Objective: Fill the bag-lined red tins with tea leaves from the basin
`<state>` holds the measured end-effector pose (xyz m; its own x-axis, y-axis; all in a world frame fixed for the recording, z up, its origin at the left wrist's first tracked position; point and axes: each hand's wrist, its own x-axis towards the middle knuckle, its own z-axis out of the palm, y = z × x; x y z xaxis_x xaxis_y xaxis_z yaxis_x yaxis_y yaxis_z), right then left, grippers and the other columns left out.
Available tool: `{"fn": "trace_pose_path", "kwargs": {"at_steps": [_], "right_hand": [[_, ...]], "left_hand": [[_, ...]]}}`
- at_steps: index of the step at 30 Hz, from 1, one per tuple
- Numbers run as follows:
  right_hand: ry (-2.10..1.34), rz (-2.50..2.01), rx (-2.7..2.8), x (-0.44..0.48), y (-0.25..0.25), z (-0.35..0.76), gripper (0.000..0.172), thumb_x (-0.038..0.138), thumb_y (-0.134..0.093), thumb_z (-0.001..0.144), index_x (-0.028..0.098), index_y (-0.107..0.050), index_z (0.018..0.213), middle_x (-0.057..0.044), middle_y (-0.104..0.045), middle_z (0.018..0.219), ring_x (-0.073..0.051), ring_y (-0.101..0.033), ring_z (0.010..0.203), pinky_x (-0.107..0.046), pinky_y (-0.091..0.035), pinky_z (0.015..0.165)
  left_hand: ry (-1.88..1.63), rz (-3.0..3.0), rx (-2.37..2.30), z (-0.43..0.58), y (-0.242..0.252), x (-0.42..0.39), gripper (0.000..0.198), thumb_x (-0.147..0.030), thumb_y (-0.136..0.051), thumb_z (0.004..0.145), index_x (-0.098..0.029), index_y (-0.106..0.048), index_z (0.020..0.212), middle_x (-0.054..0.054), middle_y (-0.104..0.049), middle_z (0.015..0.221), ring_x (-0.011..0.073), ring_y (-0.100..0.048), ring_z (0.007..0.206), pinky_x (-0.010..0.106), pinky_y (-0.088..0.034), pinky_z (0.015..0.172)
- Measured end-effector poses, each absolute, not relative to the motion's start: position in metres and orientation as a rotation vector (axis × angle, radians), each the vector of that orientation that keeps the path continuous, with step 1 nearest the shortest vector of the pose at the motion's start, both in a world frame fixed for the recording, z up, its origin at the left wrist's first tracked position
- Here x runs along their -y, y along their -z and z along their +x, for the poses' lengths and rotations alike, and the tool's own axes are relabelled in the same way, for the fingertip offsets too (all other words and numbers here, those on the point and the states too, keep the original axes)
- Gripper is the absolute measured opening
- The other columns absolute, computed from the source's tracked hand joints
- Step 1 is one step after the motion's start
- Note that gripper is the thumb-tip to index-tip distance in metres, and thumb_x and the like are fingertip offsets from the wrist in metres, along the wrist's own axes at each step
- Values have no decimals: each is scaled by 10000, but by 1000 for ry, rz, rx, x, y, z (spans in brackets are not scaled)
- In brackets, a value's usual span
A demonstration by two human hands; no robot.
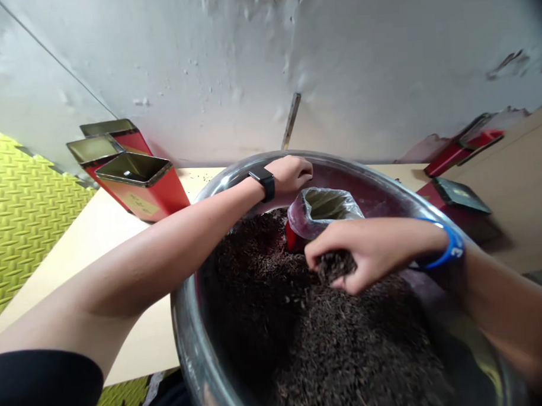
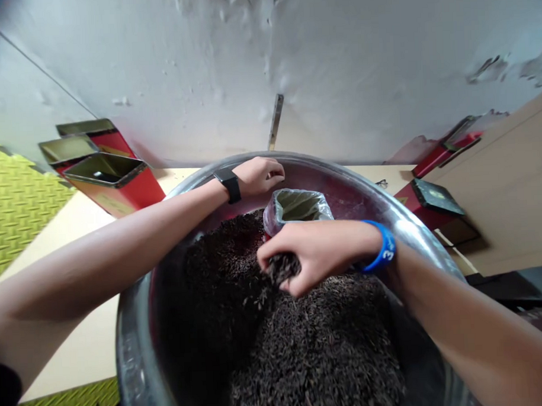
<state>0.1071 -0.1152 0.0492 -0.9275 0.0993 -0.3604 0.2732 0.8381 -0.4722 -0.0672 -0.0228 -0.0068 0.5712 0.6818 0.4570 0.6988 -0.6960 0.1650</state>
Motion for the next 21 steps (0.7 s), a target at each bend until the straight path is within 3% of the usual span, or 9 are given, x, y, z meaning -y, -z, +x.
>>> {"fn": "trace_pose_path", "kwargs": {"at_steps": [10, 21], "right_hand": [[381, 995, -2971, 46, -41, 144, 224, 360, -538, 702, 209, -546, 868, 3, -578, 783, -150, -504, 701, -278, -380, 651], [178, 1311, -3105, 35, -26, 149, 232, 348, -508, 712, 188, -522, 880, -23, -581, 803, -150, -501, 692, -278, -379, 651]], "left_hand": [[758, -2841, 1143, -57, 4, 25, 246, -267, -428, 839, -160, -636, 917, 51, -655, 878, 130, -550, 761, 245, -393, 705], [792, -2819, 1189, -53, 5, 24, 209, -241, -460, 813, -167, -646, 871, 44, -653, 823, 135, -563, 725, 244, -404, 649]]}}
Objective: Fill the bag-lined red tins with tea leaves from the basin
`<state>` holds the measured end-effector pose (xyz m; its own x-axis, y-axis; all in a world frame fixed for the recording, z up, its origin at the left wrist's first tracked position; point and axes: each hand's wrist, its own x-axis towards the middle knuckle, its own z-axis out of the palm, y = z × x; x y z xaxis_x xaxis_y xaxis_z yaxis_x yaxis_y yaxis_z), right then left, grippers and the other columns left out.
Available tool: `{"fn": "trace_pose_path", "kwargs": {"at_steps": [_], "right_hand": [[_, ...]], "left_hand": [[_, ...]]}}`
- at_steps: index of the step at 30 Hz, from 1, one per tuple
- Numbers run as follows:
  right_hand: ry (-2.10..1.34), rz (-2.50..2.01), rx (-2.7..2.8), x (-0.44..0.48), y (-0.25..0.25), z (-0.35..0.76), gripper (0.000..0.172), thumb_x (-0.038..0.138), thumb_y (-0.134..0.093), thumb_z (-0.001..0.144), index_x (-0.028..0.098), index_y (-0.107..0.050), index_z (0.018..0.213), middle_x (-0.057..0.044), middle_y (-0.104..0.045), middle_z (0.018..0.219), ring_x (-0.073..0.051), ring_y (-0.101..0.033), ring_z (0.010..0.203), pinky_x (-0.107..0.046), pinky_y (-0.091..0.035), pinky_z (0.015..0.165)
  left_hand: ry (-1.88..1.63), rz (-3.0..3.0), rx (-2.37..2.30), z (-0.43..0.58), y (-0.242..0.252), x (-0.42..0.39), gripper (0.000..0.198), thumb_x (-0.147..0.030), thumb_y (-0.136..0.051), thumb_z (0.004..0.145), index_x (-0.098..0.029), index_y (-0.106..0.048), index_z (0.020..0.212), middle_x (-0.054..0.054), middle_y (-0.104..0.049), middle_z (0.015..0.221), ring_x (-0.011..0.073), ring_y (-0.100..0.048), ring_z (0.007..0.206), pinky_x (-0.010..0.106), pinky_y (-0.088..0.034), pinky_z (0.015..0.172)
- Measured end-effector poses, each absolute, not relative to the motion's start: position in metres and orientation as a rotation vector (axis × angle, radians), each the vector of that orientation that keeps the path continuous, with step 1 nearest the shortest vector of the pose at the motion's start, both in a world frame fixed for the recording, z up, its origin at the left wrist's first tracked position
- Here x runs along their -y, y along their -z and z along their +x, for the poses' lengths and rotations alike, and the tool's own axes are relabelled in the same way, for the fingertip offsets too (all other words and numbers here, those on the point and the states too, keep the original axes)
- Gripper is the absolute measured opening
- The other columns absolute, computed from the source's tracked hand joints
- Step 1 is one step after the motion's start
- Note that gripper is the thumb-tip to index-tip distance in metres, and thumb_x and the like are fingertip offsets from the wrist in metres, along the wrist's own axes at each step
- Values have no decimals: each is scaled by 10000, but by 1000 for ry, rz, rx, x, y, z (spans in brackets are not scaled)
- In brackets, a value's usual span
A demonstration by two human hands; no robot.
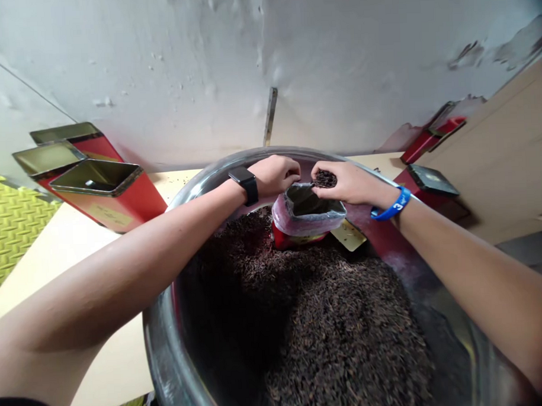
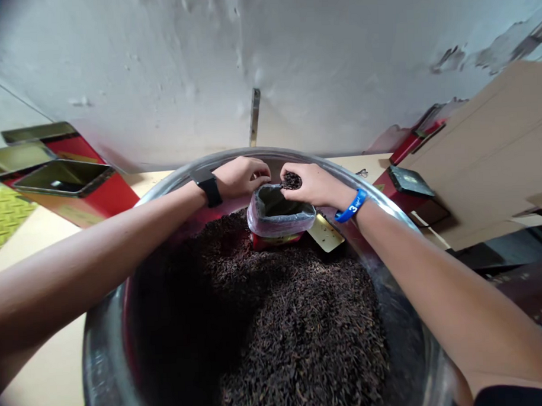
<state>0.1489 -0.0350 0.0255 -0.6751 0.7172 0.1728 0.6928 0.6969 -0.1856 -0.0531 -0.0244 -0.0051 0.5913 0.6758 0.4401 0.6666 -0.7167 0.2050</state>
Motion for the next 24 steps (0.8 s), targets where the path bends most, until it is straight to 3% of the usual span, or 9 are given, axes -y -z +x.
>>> {"fn": "trace_pose_path", "kwargs": {"at_steps": [20, 24], "right_hand": [[-69, -1044, 2478, 40, -26, 147, 253, 384, -471, 791, 187, -510, 945, -38, -583, 834, -165, -508, 736, -298, -373, 684], [-18, -1063, 2438, 40, -23, 147, 235, 399, -482, 783, 196, -561, 870, -52, -609, 817, -185, -524, 724, -324, -383, 672]], "left_hand": [[-795, 2815, -1055, -50, 5, 29, 198, -255, -475, 812, -130, -611, 885, 38, -630, 812, 103, -523, 675, 221, -397, 625], [-823, 2837, -1042, -49, 5, 30, 186, -213, -467, 805, -130, -613, 884, 29, -624, 819, 98, -521, 695, 209, -391, 641]]}}
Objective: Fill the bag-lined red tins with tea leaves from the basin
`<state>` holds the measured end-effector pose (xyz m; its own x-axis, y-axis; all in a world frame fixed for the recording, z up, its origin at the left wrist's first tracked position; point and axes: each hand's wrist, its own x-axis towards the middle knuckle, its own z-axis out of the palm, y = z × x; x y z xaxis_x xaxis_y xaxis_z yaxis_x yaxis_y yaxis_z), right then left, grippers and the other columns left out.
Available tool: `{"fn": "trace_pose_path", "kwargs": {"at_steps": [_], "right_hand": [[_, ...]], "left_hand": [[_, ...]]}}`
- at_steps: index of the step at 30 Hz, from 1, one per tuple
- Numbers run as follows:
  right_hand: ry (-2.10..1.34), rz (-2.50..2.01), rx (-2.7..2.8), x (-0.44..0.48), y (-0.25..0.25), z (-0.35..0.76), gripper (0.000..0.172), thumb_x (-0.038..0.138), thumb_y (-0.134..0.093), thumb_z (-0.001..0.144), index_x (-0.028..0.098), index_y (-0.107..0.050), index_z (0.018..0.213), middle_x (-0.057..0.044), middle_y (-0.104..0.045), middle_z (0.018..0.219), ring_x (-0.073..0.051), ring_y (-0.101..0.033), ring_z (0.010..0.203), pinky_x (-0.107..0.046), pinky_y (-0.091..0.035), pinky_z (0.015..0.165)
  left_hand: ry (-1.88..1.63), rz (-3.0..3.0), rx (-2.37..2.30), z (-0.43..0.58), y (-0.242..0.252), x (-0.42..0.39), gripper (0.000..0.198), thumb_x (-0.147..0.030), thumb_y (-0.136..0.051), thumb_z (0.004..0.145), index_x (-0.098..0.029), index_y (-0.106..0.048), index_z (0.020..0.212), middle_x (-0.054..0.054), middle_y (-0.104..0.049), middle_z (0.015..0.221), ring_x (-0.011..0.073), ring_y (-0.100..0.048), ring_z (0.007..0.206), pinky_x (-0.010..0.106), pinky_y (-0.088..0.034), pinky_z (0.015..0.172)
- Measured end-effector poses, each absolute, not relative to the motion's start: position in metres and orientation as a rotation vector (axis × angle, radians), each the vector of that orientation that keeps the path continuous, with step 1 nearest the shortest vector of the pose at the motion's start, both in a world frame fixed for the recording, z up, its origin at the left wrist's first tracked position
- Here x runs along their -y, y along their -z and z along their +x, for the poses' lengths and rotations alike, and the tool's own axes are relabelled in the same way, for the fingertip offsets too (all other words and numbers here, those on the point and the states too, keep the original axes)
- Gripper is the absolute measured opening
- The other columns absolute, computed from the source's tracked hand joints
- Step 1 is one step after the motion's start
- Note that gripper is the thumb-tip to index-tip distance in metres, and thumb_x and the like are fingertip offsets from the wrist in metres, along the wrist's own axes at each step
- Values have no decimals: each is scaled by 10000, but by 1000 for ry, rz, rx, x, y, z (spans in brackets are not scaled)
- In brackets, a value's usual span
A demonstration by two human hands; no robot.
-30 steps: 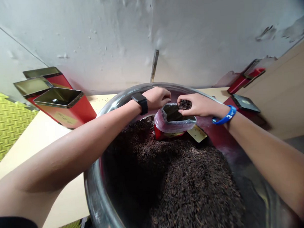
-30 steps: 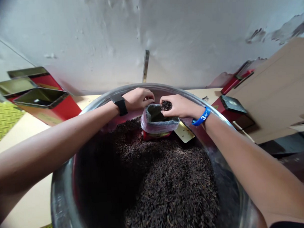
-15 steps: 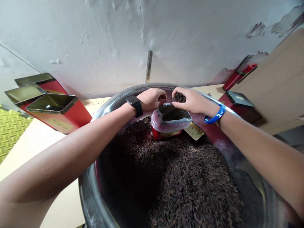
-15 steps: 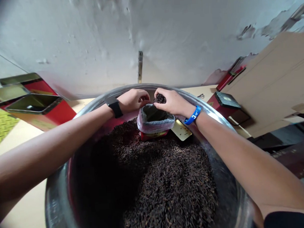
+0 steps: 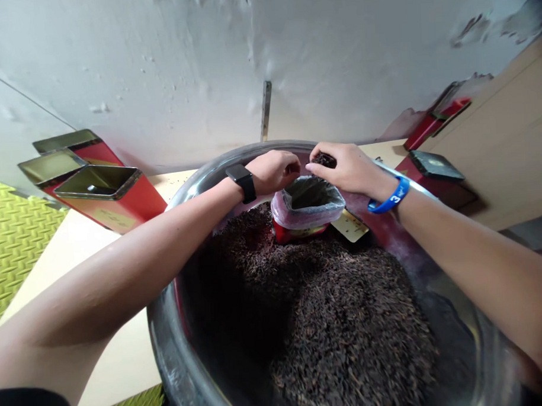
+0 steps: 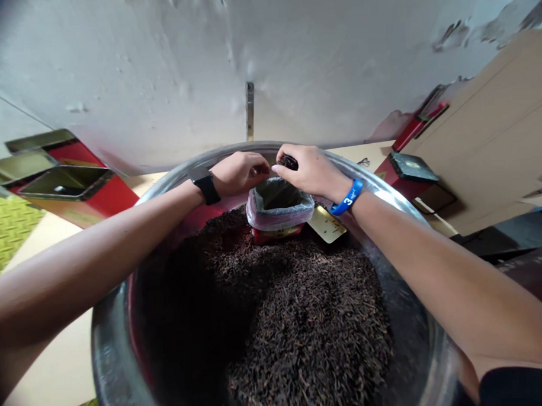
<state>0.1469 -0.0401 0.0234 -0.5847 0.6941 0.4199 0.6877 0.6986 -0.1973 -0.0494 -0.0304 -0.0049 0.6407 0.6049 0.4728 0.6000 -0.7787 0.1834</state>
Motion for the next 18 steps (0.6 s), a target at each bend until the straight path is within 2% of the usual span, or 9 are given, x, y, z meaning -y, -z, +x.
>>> {"fn": "trace_pose_path", "kwargs": {"at_steps": [3, 7, 10, 13, 15, 18], "right_hand": [[-38, -1050, 2433, 38, -21, 148, 205, 393, -500, 775, 210, -591, 783, -57, -619, 795, -192, -528, 706, -337, -391, 660], [-94, -985, 2305, 49, -24, 143, 172, 353, -509, 789, 228, -612, 848, -63, -628, 842, -186, -533, 721, -339, -405, 694], [-195, -916, 2258, 70, -28, 131, 231, 358, -467, 827, 190, -625, 823, -55, -623, 773, -159, -528, 683, -305, -399, 653], [-514, -779, 2599, 94, -21, 113, 320, 377, -424, 850, 151, -641, 787, -29, -630, 723, -128, -534, 653, -265, -387, 620], [-754, -629, 2951, 105, -7, 103, 314, 363, -426, 847, 150, -656, 853, -29, -657, 783, -125, -557, 678, -251, -393, 643], [-729, -697, 3338, 111, 25, 97, 301, 315, -428, 841, 137, -664, 897, -79, -671, 837, -158, -589, 708, -266, -398, 668]], "left_hand": [[-787, 2813, -1069, -48, 4, 33, 191, -181, -464, 804, -131, -613, 913, 28, -627, 852, 99, -521, 728, 214, -387, 674], [-665, 2778, -1131, -47, 0, 36, 198, -168, -444, 826, -129, -609, 929, 27, -628, 892, 99, -512, 764, 228, -378, 721], [-638, 2798, -1162, -47, -1, 36, 201, -190, -438, 834, -118, -619, 882, 35, -630, 848, 99, -498, 718, 230, -377, 687], [-655, 2840, -1106, -49, 0, 35, 223, -244, -448, 841, -111, -626, 835, 46, -627, 816, 103, -490, 697, 234, -377, 666], [-669, 2837, -1087, -50, 0, 35, 249, -282, -442, 852, -115, -626, 837, 48, -625, 829, 102, -491, 715, 235, -378, 689], [-719, 2815, -1087, -50, 1, 36, 237, -242, -413, 855, -126, -620, 877, 38, -623, 865, 92, -493, 743, 222, -377, 721]]}}
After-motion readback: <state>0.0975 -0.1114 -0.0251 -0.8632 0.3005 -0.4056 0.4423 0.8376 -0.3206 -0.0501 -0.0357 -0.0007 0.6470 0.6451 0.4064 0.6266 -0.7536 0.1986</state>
